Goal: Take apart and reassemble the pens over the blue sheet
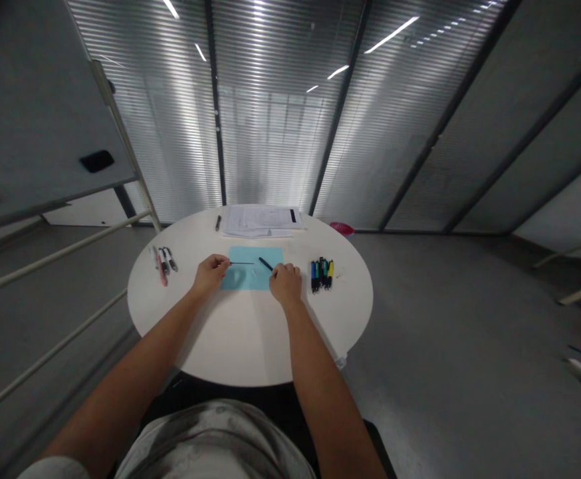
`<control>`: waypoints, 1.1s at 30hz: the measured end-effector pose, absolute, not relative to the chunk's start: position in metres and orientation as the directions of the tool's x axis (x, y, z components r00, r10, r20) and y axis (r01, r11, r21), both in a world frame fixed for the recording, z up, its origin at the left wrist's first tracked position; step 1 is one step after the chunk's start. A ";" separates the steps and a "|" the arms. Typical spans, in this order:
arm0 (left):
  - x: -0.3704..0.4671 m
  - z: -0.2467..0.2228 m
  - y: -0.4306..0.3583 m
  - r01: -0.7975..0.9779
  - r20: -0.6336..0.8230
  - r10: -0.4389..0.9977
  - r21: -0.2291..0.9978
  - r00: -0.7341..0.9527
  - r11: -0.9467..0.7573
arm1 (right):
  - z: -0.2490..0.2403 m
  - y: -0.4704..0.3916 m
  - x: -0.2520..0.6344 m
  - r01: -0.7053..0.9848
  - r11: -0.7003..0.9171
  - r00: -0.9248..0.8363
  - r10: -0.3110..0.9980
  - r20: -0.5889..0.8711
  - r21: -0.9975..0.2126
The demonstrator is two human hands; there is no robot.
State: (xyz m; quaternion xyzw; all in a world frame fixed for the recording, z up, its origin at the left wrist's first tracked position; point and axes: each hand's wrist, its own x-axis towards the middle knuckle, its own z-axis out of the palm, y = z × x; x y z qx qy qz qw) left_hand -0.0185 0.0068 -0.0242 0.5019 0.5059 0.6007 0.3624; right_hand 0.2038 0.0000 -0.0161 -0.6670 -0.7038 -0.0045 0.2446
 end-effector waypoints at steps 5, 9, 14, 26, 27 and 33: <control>-0.014 -0.024 0.004 0.087 0.241 0.955 0.970 -0.174 -0.229 | -0.011 -0.005 0.196 0.880 0.262 -0.081 0.905 0.417 -0.398; -0.012 -0.028 0.007 0.071 0.228 0.964 0.973 -0.139 -0.220 | -0.010 -0.011 0.187 0.855 0.356 -0.216 0.905 0.365 -0.378; -0.010 -0.033 0.011 -0.081 0.157 0.980 0.983 -0.122 -0.167 | -0.010 -0.015 0.183 0.865 0.372 -0.270 0.911 0.311 -0.338; -0.014 -0.026 0.008 -0.174 0.091 0.958 0.974 -0.272 -0.142 | -0.008 -0.012 0.191 0.884 0.326 -0.210 0.917 0.338 -0.335; -0.014 -0.027 0.009 -0.174 0.078 0.955 0.976 -0.286 -0.132 | -0.007 -0.011 0.192 0.896 0.298 -0.181 0.922 0.342 -0.329; -0.013 -0.033 0.013 -0.182 0.046 0.971 0.979 -0.237 -0.091 | -0.006 -0.010 0.195 0.949 0.135 -0.030 0.937 0.347 -0.284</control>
